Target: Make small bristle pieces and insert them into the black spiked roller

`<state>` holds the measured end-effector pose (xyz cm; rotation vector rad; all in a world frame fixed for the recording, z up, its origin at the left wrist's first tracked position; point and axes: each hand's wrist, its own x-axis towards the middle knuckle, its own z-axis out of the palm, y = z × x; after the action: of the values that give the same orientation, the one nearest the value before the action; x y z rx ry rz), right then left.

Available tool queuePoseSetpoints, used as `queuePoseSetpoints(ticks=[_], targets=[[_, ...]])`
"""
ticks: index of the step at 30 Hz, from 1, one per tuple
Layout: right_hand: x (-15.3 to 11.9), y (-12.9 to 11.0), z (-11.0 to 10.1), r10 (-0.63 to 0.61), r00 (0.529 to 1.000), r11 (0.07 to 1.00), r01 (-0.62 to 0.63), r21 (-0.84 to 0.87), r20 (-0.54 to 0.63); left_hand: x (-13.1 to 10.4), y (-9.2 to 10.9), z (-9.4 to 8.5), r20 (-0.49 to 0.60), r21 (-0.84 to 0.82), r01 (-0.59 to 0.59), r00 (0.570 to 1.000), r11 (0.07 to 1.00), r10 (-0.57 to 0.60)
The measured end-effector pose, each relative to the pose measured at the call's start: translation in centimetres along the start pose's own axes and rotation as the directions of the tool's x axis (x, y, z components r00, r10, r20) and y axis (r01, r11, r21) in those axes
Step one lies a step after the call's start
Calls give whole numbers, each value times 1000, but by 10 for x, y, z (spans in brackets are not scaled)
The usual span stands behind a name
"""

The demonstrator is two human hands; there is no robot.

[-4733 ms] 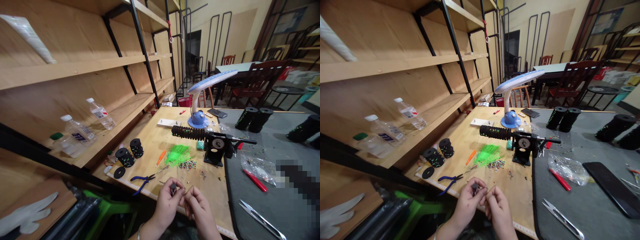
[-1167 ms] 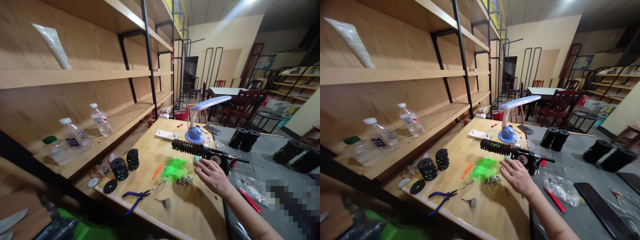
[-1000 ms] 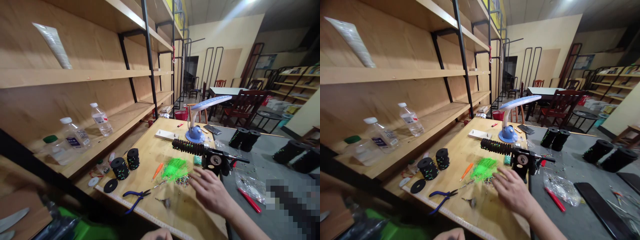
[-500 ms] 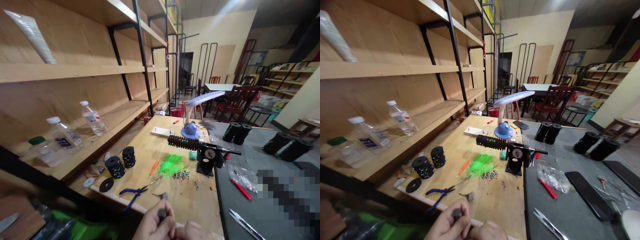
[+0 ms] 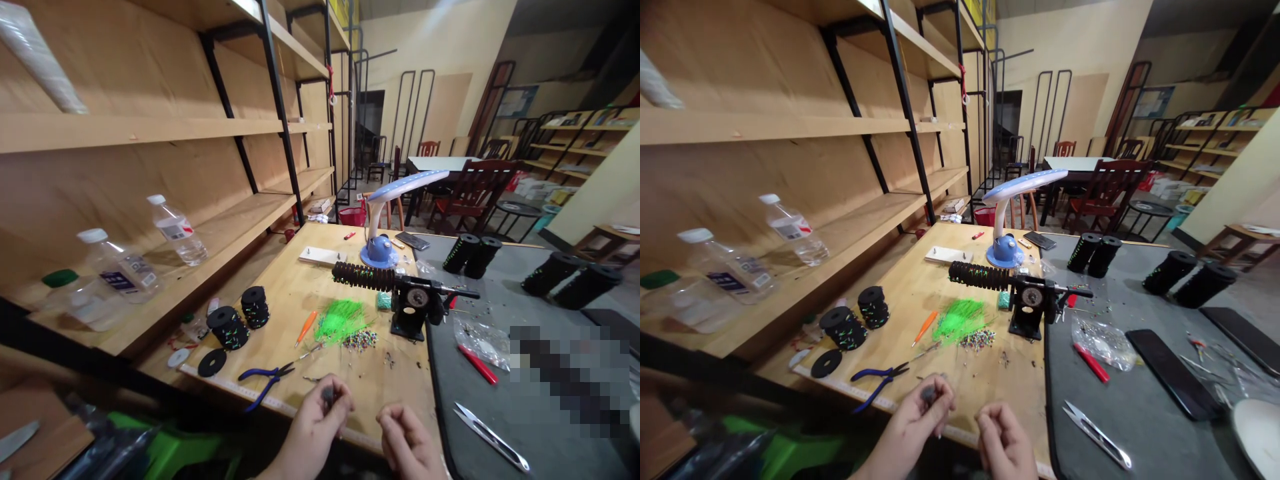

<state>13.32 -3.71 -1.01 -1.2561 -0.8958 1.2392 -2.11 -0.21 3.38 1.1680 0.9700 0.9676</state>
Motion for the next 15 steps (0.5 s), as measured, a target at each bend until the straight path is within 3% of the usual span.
queuePoseSetpoints(ticks=[4,9,15], targets=[[11,-12,1,102,994,982,-95,160,-34,4,-6,-4,-36,-78,60,997,995,-63],[16,-10,-1,117,992,984,-111,139,-38,14,-5,3,-27,-86,123,992,989,-126],[23,0,-9,128,989,989,-133,69,81,30,-12,22,-32,-41,157,987,987,-159]])
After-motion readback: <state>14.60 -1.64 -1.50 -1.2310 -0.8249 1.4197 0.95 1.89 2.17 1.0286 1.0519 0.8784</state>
